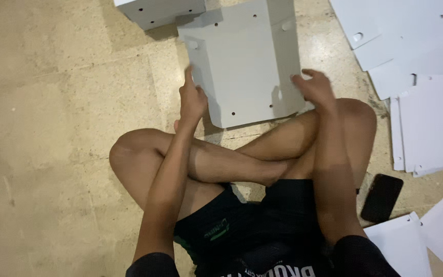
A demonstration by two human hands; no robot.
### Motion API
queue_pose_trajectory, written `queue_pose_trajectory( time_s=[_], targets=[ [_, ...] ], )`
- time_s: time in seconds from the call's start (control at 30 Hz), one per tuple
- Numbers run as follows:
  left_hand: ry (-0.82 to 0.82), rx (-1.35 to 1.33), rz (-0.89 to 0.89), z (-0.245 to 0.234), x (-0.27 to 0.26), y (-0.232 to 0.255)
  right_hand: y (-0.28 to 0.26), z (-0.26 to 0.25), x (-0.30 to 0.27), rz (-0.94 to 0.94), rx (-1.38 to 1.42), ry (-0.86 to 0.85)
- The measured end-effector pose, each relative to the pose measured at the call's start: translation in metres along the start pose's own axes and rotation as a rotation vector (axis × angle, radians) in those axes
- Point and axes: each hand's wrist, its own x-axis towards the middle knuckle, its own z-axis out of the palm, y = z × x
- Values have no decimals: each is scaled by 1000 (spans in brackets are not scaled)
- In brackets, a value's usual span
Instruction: The person folds and assembles white and gray cardboard sheets to form small boxes while sitting on the floor. They fold the flaps of the gray base and then fold a white lid, eventually placing the lid onto a completed box.
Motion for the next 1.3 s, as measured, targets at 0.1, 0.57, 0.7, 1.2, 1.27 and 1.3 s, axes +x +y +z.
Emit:
queue_pose_trajectory(
  time_s=[0.1,0.57,0.7,1.2,1.27,1.3],
  targets=[
    [83,6,-28,22,32,-56,-9,-7,14,-72,351,39],
    [-252,605,147,24,12,-42,38,4,31,-289,60,266],
    [-182,732,191,13,-3,-2,37,7,29,-282,165,209],
    [-368,422,278,33,10,-49,20,13,14,20,214,240],
    [-418,386,205,35,9,-52,23,22,18,76,191,193],
    [-465,348,132,36,9,-53,24,26,20,130,166,147]
  ],
)
